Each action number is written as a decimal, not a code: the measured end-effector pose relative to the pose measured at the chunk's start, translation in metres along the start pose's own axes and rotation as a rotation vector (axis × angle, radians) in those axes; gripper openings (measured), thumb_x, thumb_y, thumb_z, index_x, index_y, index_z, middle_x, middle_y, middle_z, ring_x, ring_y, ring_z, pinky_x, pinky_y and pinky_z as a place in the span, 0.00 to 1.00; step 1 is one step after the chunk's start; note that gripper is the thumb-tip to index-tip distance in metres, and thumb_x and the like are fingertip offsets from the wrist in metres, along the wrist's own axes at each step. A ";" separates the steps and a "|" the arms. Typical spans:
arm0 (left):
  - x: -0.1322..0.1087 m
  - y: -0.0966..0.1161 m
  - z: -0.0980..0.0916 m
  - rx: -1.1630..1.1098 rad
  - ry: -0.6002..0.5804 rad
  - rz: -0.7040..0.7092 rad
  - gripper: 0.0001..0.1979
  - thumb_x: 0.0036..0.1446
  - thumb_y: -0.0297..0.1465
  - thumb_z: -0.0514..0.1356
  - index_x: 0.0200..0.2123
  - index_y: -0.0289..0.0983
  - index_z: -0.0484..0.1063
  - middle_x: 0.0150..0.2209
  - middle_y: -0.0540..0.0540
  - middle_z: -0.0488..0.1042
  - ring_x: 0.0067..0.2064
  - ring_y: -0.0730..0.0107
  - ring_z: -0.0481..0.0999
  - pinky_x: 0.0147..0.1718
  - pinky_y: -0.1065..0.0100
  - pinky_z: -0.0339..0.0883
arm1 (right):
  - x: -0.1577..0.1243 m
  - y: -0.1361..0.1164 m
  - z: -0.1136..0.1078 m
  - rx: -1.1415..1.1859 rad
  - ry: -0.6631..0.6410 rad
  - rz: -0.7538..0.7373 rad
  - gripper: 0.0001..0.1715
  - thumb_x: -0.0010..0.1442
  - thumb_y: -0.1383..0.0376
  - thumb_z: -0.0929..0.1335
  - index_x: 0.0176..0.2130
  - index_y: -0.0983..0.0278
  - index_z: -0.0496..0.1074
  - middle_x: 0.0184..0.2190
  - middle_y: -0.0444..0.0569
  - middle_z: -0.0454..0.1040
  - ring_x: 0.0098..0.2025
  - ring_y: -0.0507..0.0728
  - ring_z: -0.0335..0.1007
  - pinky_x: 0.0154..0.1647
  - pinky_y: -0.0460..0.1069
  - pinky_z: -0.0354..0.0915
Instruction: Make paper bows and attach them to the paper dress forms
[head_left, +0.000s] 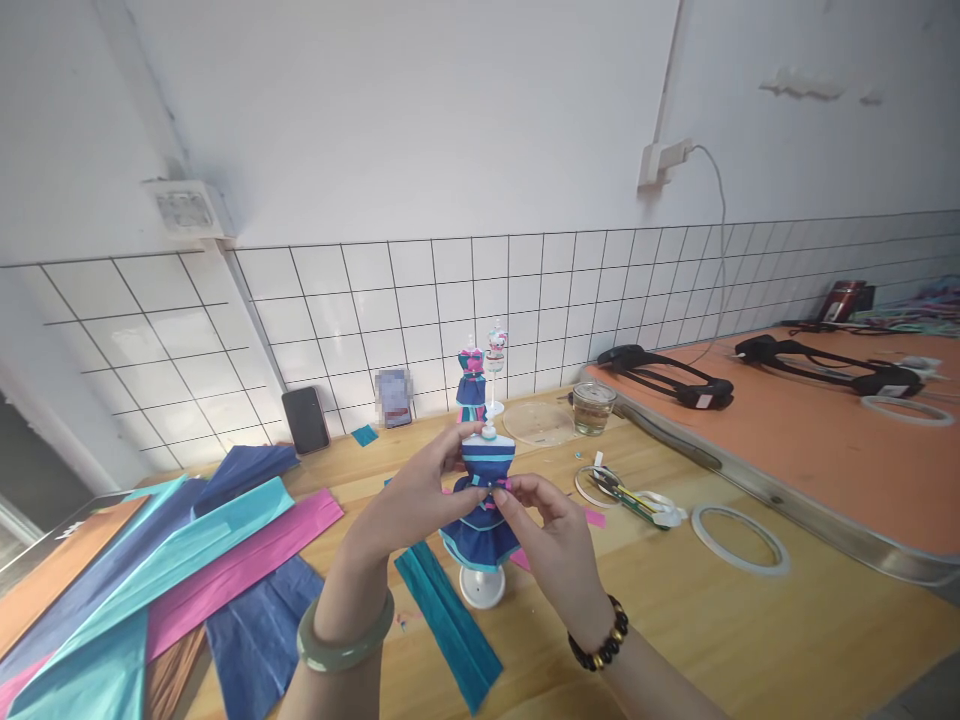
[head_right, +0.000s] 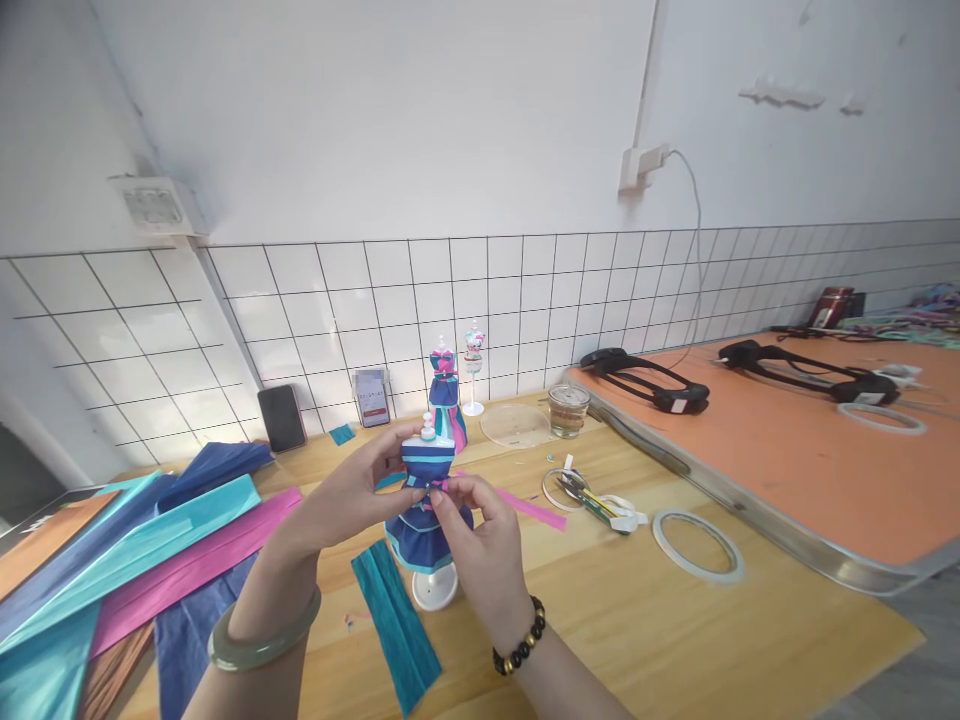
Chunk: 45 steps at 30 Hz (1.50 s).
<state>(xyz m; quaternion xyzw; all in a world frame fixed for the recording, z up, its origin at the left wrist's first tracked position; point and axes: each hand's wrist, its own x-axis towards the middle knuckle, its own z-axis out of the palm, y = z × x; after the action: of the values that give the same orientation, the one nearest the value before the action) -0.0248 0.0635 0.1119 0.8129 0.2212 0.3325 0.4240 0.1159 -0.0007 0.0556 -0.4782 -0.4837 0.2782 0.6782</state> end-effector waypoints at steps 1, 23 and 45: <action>0.000 0.000 -0.001 -0.005 -0.006 -0.001 0.29 0.49 0.26 0.59 0.56 0.42 0.57 0.48 0.43 0.69 0.48 0.60 0.69 0.50 0.55 0.62 | 0.000 -0.001 0.000 -0.002 0.002 -0.005 0.10 0.51 0.59 0.69 0.28 0.63 0.71 0.25 0.48 0.73 0.30 0.55 0.66 0.31 0.49 0.65; 0.002 -0.002 0.001 -0.007 -0.020 0.003 0.28 0.51 0.24 0.58 0.55 0.41 0.56 0.49 0.44 0.68 0.48 0.64 0.69 0.51 0.58 0.62 | -0.003 0.002 -0.003 0.020 -0.051 -0.042 0.10 0.54 0.59 0.67 0.32 0.63 0.72 0.31 0.51 0.74 0.36 0.58 0.68 0.37 0.51 0.66; 0.000 -0.002 -0.001 -0.073 -0.038 -0.004 0.28 0.52 0.26 0.58 0.56 0.41 0.55 0.50 0.42 0.67 0.51 0.61 0.68 0.51 0.56 0.61 | 0.000 -0.003 0.005 -0.013 0.011 -0.025 0.09 0.51 0.59 0.68 0.26 0.62 0.70 0.25 0.47 0.72 0.30 0.55 0.66 0.32 0.48 0.65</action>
<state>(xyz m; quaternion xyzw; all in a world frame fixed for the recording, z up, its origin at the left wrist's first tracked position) -0.0261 0.0652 0.1109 0.8027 0.2024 0.3238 0.4581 0.1109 0.0002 0.0584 -0.4779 -0.4879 0.2640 0.6811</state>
